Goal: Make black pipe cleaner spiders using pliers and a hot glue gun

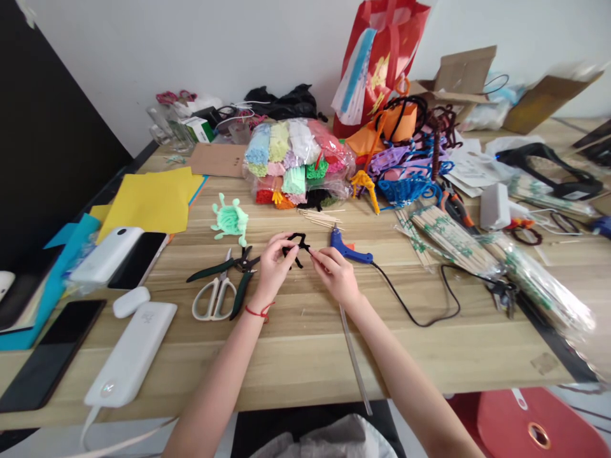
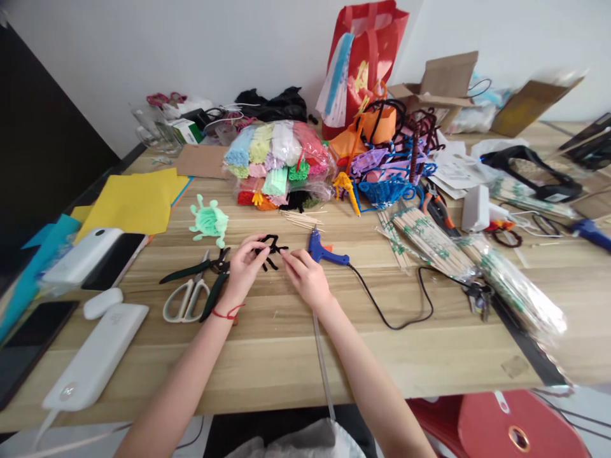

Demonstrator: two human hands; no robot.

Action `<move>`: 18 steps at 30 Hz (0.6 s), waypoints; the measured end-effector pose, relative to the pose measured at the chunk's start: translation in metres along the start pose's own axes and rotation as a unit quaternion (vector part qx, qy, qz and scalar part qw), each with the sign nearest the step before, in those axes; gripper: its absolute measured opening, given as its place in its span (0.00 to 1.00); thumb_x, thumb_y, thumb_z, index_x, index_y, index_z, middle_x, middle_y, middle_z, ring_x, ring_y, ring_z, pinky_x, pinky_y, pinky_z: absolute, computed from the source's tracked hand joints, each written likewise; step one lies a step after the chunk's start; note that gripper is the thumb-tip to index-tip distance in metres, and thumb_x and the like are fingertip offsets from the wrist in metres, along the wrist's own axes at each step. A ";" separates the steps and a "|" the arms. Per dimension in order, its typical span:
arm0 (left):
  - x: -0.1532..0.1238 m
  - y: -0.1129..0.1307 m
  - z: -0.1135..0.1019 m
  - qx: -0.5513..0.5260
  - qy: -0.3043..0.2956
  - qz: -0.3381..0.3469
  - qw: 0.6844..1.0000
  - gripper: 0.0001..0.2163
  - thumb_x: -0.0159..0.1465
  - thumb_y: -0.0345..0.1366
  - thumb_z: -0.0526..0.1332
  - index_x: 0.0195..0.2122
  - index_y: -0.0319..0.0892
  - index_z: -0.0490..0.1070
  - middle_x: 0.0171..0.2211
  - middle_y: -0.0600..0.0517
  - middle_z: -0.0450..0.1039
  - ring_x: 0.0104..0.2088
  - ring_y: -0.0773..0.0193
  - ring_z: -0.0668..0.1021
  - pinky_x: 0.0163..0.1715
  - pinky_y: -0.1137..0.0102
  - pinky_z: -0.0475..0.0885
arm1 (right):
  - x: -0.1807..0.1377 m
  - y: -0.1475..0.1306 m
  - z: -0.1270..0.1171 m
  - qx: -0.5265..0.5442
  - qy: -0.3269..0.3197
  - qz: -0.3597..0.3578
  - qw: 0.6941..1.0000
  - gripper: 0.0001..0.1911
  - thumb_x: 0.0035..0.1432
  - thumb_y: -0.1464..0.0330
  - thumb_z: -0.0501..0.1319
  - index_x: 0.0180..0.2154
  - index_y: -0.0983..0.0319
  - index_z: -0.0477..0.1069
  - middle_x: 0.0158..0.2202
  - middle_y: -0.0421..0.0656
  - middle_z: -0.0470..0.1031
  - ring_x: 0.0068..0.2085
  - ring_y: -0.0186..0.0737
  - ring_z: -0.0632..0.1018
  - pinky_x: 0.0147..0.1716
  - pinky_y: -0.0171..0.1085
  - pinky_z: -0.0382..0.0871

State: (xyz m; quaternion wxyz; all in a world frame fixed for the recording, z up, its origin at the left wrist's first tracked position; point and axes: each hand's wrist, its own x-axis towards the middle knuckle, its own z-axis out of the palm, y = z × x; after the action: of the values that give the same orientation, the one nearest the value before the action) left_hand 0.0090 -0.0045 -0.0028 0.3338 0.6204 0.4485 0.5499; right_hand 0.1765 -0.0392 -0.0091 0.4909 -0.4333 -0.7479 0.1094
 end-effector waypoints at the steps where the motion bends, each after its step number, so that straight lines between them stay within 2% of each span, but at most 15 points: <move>1: 0.000 0.000 0.000 0.002 0.000 0.000 1.000 0.07 0.60 0.40 0.62 0.33 0.42 0.73 0.48 0.45 0.72 0.53 0.58 0.73 0.54 0.62 0.66 | 0.000 0.000 0.000 -0.001 0.000 0.002 1.000 0.17 0.65 0.70 0.54 0.53 0.57 0.70 0.39 0.47 0.73 0.38 0.37 0.78 0.37 0.34 0.75; 18: 0.000 0.001 0.000 -0.007 -0.011 -0.001 1.000 0.07 0.60 0.40 0.62 0.33 0.42 0.73 0.48 0.45 0.72 0.52 0.58 0.73 0.52 0.63 0.68 | 0.000 0.000 0.000 0.004 -0.005 0.012 1.000 0.15 0.65 0.69 0.53 0.51 0.58 0.71 0.38 0.47 0.73 0.36 0.36 0.77 0.35 0.34 0.75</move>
State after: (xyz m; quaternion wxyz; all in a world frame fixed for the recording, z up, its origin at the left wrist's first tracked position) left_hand 0.0092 -0.0050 -0.0016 0.3434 0.6241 0.4414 0.5457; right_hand 0.1762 -0.0388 -0.0091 0.4875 -0.4400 -0.7444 0.1208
